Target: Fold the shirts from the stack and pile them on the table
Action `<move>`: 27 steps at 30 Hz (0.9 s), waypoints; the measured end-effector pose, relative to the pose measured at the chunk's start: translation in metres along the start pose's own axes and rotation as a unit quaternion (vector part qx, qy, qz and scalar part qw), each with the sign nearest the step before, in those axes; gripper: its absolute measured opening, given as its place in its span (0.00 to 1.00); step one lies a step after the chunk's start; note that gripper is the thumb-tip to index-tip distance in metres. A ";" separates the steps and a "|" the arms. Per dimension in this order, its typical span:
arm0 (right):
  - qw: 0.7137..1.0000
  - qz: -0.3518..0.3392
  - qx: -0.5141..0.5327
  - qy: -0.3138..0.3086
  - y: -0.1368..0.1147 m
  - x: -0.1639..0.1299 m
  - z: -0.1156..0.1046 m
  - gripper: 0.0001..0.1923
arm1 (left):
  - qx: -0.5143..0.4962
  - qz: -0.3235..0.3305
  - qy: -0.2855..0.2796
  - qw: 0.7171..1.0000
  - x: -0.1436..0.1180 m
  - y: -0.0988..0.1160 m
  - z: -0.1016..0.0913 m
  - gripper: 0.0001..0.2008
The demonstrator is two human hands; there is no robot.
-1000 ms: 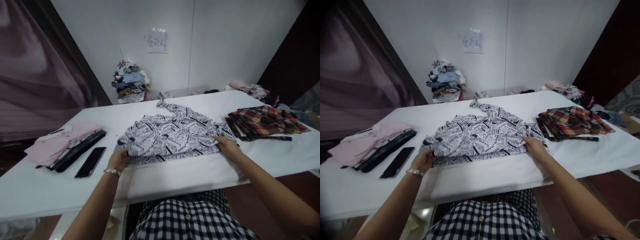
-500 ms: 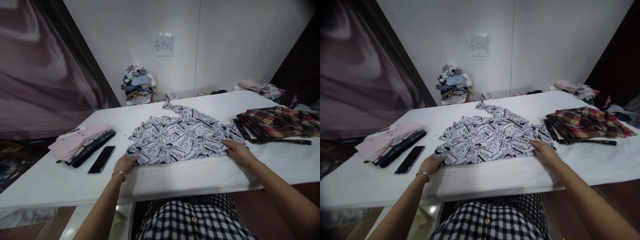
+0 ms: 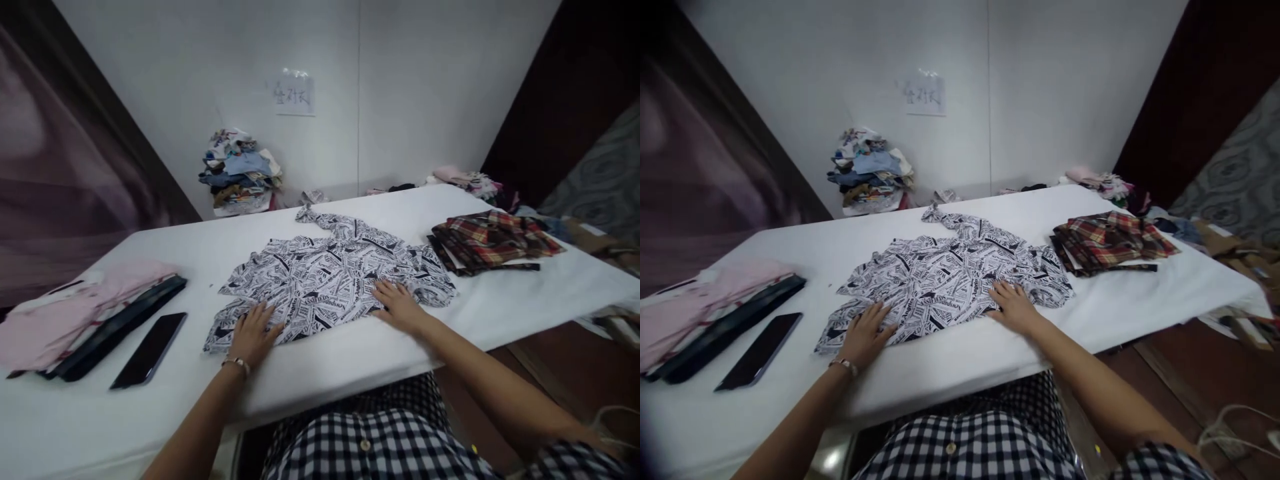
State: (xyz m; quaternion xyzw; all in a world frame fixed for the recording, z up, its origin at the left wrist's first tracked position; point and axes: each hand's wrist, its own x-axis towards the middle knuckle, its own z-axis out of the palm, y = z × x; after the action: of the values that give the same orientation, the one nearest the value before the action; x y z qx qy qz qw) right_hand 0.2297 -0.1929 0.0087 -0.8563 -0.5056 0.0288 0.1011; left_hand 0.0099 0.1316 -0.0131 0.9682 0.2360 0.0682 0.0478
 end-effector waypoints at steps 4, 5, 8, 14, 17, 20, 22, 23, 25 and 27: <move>0.998 0.003 0.065 0.003 0.024 -0.016 -0.003 0.30 | -0.053 0.014 0.006 0.998 0.002 -0.015 -0.004 0.26; 0.997 0.000 0.076 0.029 0.028 -0.023 -0.005 0.29 | -0.070 0.022 0.014 0.997 0.000 -0.017 -0.007 0.26; 0.986 0.027 0.069 0.149 0.046 -0.047 -0.013 0.24 | -0.101 0.061 0.047 0.992 -0.012 -0.022 -0.020 0.27; 0.934 0.209 0.078 0.280 0.104 -0.089 -0.020 0.18 | -0.089 0.134 0.045 0.986 -0.035 -0.036 -0.027 0.16; 0.944 0.239 0.057 0.220 0.115 -0.091 -0.019 0.19 | -0.083 0.129 0.031 0.988 -0.033 -0.044 -0.022 0.14; 0.965 0.211 -0.001 0.156 0.116 -0.082 -0.015 0.15 | -0.063 0.131 0.027 0.989 -0.024 -0.045 -0.021 0.15; 0.968 0.206 -0.026 0.139 0.115 -0.076 -0.015 0.13 | -0.044 0.135 0.019 0.990 -0.018 -0.044 -0.024 0.14; 0.968 0.210 -0.031 0.136 0.115 -0.074 -0.016 0.13 | -0.036 0.135 0.014 0.990 -0.016 -0.043 -0.027 0.14; 0.968 0.213 -0.029 0.131 0.114 -0.073 -0.019 0.12 | -0.026 0.128 0.004 0.991 -0.013 -0.044 -0.033 0.14; 0.970 0.205 -0.025 0.127 0.111 -0.075 -0.021 0.12 | -0.022 0.111 0.004 0.994 -0.013 -0.047 -0.039 0.13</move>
State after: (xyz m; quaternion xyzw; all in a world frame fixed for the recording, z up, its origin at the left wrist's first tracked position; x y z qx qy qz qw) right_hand 0.2919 -0.3131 0.0031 -0.9404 -0.3033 -0.0732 0.1350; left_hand -0.0287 0.1697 0.0185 0.9868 0.1255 0.0825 0.0600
